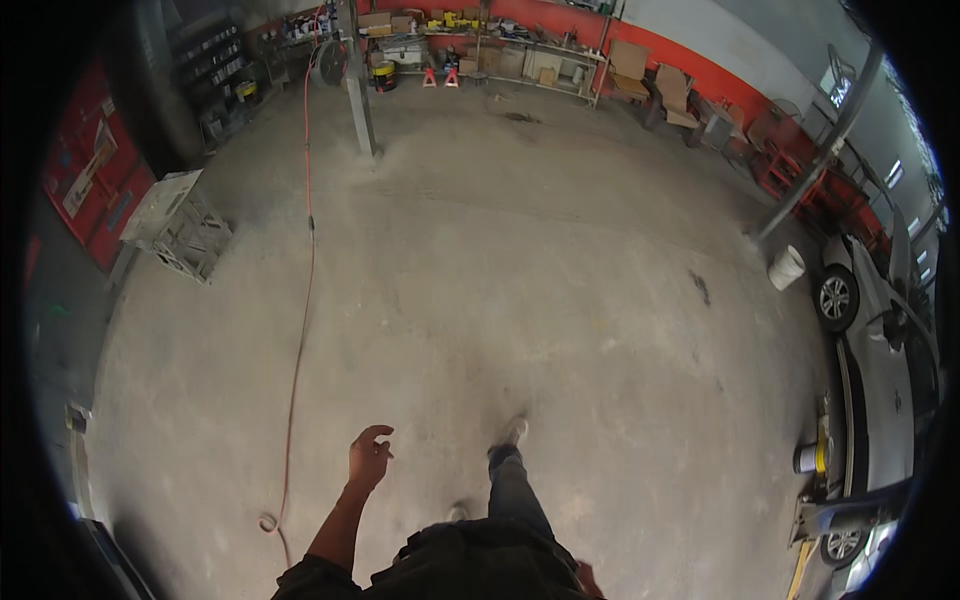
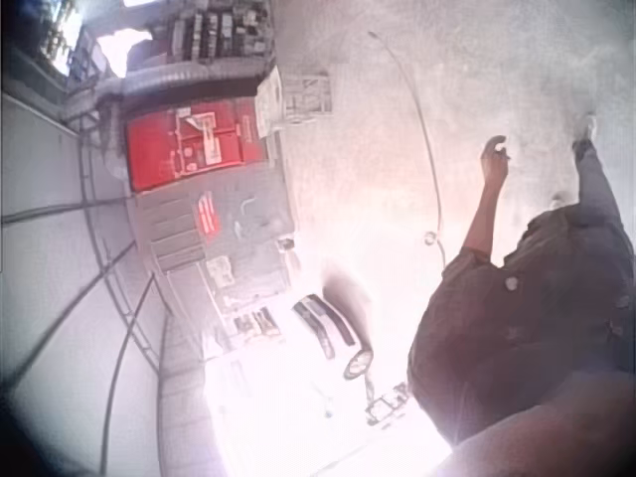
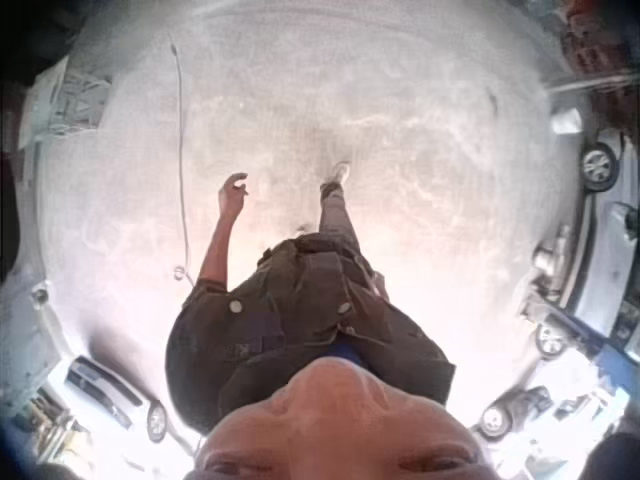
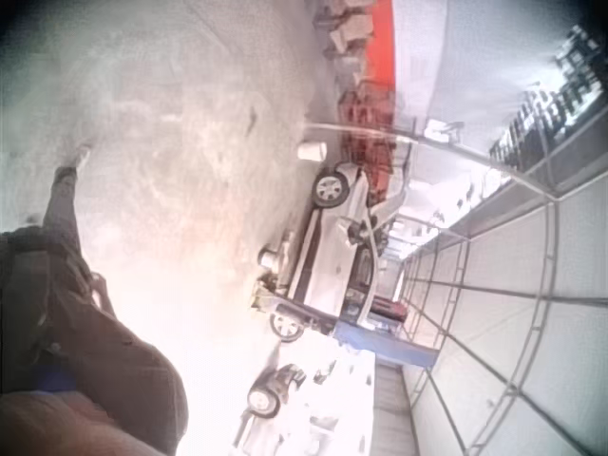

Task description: The person wipes the rear of a white car with a cloth, then uses a pressure washer to rinse the vehicle and the surrounding floor. Later, the person puts on gloves and sands a small metal piece by hand in a workshop area.

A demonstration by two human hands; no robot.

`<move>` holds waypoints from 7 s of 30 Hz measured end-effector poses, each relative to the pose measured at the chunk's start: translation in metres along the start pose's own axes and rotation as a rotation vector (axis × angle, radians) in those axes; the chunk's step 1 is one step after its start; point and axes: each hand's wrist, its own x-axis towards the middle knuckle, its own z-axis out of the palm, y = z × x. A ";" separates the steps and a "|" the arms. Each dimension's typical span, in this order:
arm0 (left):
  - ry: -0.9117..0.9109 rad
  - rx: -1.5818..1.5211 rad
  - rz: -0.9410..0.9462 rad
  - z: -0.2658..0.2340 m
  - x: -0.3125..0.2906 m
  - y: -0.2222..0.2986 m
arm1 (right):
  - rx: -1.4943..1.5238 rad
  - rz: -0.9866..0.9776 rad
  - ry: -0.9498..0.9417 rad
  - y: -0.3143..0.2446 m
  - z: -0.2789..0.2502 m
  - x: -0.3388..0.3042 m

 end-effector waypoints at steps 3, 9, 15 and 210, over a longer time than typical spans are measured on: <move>0.038 -0.083 -0.027 0.039 0.118 0.000 | 0.167 0.048 0.016 -0.029 -0.038 0.079; -0.493 0.309 -0.645 0.110 0.191 -0.212 | 1.763 0.178 -0.298 -0.070 -0.219 0.353; 0.079 -0.426 -0.940 0.130 0.264 -0.095 | 0.555 0.078 0.241 -0.359 -0.441 0.571; 0.049 -0.681 0.225 -0.052 3.442 0.740 | 1.577 -0.079 -0.281 -2.674 -0.963 2.591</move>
